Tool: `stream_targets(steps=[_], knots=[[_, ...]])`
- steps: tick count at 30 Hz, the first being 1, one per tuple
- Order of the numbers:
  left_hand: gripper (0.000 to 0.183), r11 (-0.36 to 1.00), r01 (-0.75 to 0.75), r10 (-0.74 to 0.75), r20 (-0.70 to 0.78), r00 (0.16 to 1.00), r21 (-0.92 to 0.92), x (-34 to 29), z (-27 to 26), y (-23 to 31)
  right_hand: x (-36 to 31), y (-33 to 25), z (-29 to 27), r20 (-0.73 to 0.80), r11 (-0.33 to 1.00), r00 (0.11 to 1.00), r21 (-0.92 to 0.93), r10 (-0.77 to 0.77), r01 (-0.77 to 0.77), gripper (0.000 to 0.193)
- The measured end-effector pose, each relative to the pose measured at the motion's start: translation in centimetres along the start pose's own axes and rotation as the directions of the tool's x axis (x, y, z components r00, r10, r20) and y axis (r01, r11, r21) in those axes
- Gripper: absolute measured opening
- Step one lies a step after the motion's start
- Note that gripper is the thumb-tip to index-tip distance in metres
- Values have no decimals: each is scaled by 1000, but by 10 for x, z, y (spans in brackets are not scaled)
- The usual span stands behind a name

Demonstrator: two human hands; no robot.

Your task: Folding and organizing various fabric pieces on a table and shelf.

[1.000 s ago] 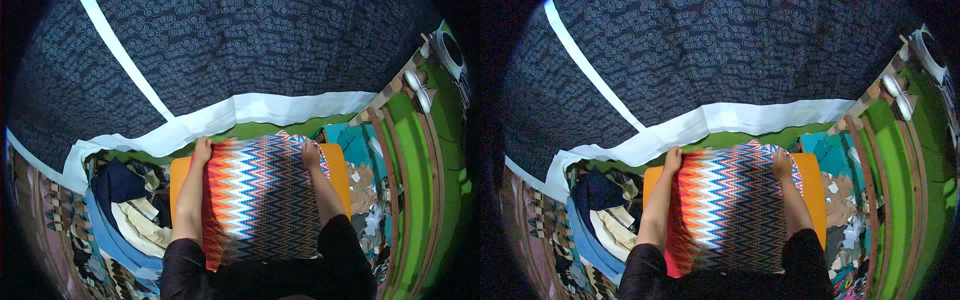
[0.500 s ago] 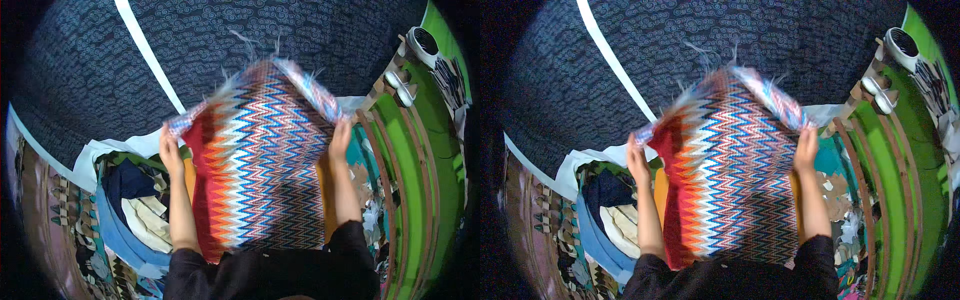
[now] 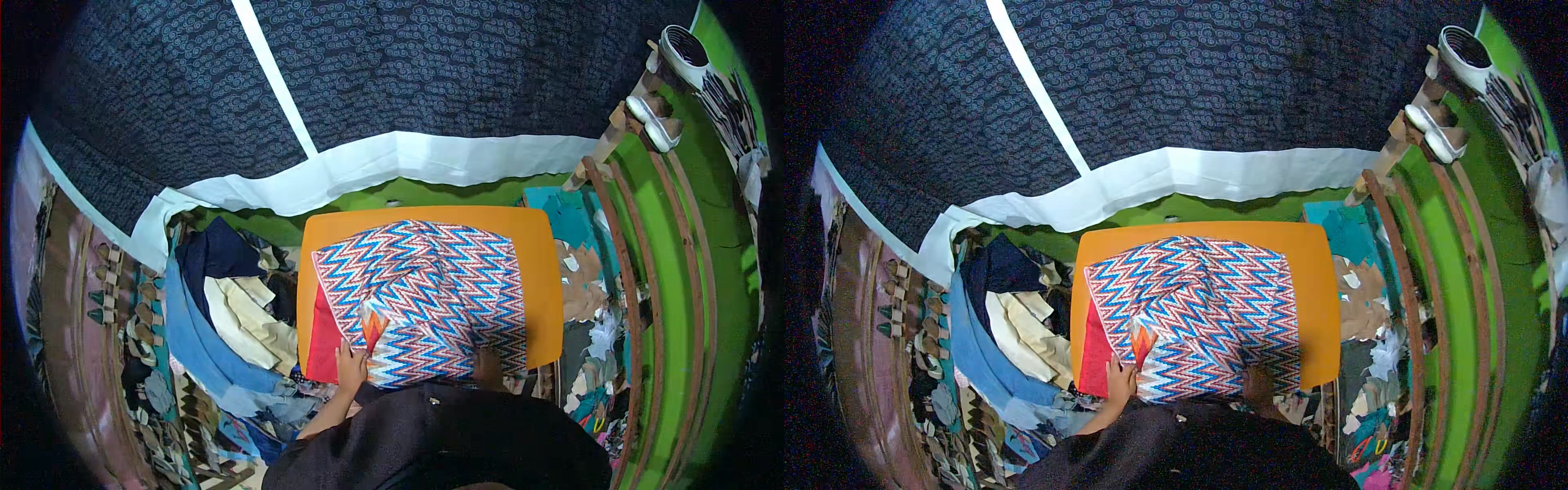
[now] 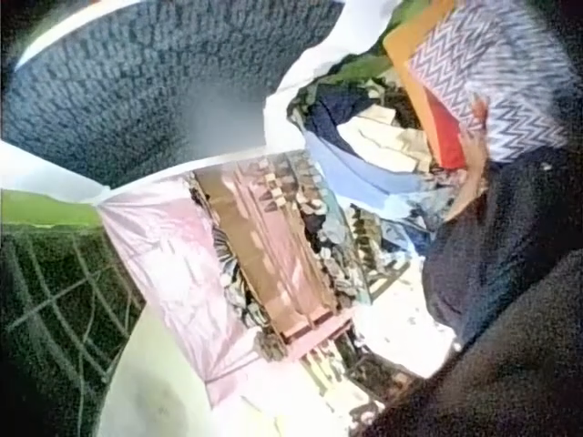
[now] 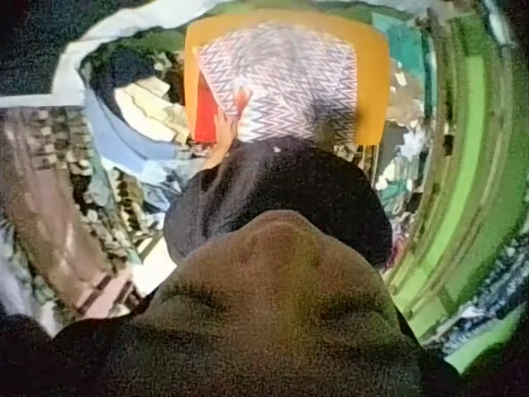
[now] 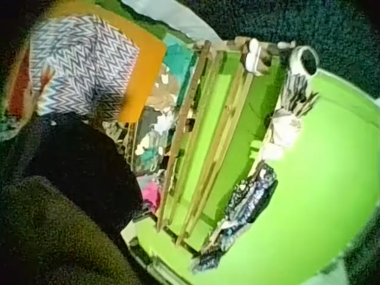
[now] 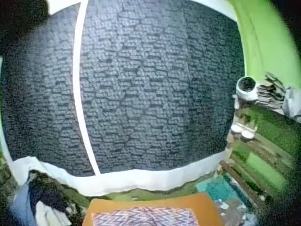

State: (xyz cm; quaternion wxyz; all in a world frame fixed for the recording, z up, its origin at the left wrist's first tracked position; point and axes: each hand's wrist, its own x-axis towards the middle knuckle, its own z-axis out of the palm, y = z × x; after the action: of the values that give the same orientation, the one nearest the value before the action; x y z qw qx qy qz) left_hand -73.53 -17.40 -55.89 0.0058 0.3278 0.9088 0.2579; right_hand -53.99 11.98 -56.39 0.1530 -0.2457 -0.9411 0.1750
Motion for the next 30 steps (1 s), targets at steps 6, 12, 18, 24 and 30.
stream_targets(steps=[6, 12, 18, 24, 30], knots=[[24, 997, 61, -61, 15, 998, 40, 51, 1, 6, 28, 8, 5, 160, 974, 983, -191, -91, 121, 33], [31, 998, -42, 41, 17, 999, 44, 145, 20, -1, 101, 31, 36, -178, 984, 979, -163, -103, 74, 16], [30, 993, -107, 109, -56, 993, 40, 263, 39, -9, 208, 32, 26, 65, 988, 997, -153, 40, -30, 31], [24, 994, -72, 60, -135, 989, -85, 334, 47, -12, 283, 42, 34, -289, 967, 925, -133, -247, 217, 25], [25, 533, 392, -345, 231, 910, -750, 385, -5, -11, 358, 58, -16, 85, 926, 969, 285, 232, -246, 23]])
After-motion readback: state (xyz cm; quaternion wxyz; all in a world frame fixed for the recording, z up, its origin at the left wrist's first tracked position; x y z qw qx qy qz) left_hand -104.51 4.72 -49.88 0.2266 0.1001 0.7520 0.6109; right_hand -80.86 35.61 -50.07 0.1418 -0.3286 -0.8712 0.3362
